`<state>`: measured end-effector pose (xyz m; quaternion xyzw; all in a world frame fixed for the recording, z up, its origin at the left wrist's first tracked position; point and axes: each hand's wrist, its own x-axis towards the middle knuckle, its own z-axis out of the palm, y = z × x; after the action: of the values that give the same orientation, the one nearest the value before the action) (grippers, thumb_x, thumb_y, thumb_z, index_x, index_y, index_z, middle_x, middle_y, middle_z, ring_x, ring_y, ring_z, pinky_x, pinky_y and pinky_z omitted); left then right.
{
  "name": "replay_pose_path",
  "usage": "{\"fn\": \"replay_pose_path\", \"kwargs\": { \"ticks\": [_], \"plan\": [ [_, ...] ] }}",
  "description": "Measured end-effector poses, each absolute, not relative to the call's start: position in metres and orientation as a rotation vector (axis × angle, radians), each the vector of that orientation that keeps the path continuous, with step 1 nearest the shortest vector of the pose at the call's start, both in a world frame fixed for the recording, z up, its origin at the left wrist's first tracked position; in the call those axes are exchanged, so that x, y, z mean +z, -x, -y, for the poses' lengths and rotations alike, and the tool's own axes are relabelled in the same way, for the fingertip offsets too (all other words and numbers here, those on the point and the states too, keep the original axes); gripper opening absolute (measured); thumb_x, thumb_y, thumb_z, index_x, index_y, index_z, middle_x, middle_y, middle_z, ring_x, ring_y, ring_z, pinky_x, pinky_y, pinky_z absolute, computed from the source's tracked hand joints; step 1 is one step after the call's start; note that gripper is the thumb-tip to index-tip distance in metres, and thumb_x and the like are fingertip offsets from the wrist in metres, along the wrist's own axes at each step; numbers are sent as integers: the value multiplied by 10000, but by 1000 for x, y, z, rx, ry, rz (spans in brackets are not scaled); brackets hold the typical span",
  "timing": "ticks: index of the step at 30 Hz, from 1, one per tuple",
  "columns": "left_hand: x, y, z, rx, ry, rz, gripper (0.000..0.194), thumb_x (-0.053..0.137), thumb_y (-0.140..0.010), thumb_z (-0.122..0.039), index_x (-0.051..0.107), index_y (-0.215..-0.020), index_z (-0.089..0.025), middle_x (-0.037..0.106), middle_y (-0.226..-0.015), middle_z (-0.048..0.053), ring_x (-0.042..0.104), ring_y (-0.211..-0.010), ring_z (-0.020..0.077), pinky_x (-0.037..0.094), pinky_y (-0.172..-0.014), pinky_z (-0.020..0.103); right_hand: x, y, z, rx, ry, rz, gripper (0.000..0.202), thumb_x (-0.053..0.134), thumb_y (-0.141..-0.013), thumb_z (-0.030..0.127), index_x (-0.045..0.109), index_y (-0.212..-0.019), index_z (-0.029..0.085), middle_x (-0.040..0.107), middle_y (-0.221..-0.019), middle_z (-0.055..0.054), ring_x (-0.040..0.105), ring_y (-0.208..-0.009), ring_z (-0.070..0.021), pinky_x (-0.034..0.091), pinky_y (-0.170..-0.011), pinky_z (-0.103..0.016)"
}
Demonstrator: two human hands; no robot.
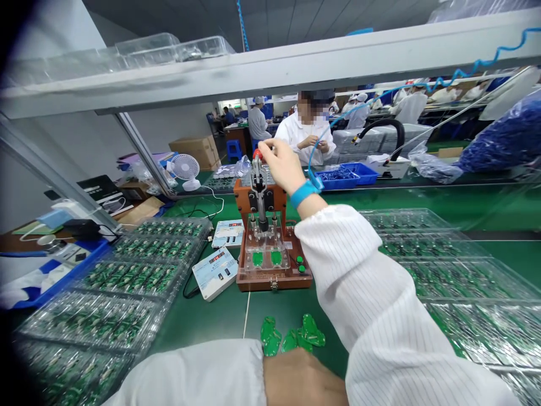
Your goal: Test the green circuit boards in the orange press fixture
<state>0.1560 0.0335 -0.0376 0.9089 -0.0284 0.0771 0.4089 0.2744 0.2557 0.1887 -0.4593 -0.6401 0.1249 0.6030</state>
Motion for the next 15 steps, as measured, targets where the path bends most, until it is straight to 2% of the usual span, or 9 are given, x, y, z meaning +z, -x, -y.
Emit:
{"fn": "replay_pose_path", "kwargs": {
  "ticks": [3, 5, 6, 8, 9, 11, 13, 15],
  "plan": [
    [-17, -135, -61, 721, -2541, -149, 278, 488, -994, -415, 631, -851, -224, 703, -799, 46, 649, -708, 196, 447, -594, 325, 149, -289, -215, 22, 1018, 1398, 261, 626, -918, 299, 616, -1158, 197, 681, -945, -18, 637, -895, -170, 485, -886, -339],
    [-3, -114, -87, 1177, -2529, -465, 256, 468, -992, -272, 606, -787, -207, 654, -695, 24, 585, -634, 167, 432, -610, 312, 108, -295, -186, -22, 1127, 1351, 208, 587, -941, 322, 609, -1110, 202, 684, -1005, -40, 635, -920, -180, 498, -883, -350],
    [3, -103, -100, 1296, -2491, -657, 256, 476, -989, -235, 594, -765, -199, 627, -674, 21, 563, -633, 165, 426, -618, 309, 86, -296, -172, -1, 1223, 1377, 182, 544, -966, 330, 610, -1080, 205, 689, -1019, -45, 634, -926, -184, 502, -876, -356],
    [9, -85, -124, 1343, -2437, -1003, 248, 489, -988, -208, 589, -762, -188, 606, -699, 27, 550, -681, 176, 434, -656, 315, 47, -293, -151, 68, 1302, 1490, 160, 572, -947, 330, 667, -959, 202, 713, -937, -48, 632, -875, -208, 504, -832, -375],
    [9, -78, -134, 1311, -2434, -1124, 214, 500, -990, -217, 612, -812, -181, 627, -778, 46, 571, -766, 197, 458, -710, 331, 31, -289, -143, 96, 1326, 1546, 168, 581, -940, 329, 692, -957, 204, 722, -937, -54, 631, -892, -222, 501, -843, -392],
    [4, -71, -148, 1221, -2436, -1262, 162, 514, -999, -246, 652, -1033, -169, 652, -1034, 98, 581, -1000, 250, 487, -873, 396, 10, -281, -132, 133, 1360, 1629, 189, 597, -924, 324, 735, -990, 214, 731, -970, -73, 620, -967, -260, 486, -882, -440],
    [-3, -69, -154, 1139, -2435, -1302, 273, 501, -1018, -267, 601, -1256, -179, 587, -1276, 132, 511, -1216, 287, 443, -1032, 472, 0, -274, -128, 156, 1399, 1665, 228, 598, -922, 324, 745, -1063, 222, 719, -1055, -100, 587, -1077, -300, 457, -937, -497],
    [-9, -71, -156, 1092, -2416, -1300, 303, 471, -1033, -269, 568, -1310, -193, 532, -1375, 134, 445, -1319, 293, 385, -1113, 505, 0, -270, -129, 189, 1425, 1677, 237, 603, -919, 326, 744, -1076, 219, 697, -1125, -123, 549, -1151, -321, 426, -980, -535]
  ]
}}
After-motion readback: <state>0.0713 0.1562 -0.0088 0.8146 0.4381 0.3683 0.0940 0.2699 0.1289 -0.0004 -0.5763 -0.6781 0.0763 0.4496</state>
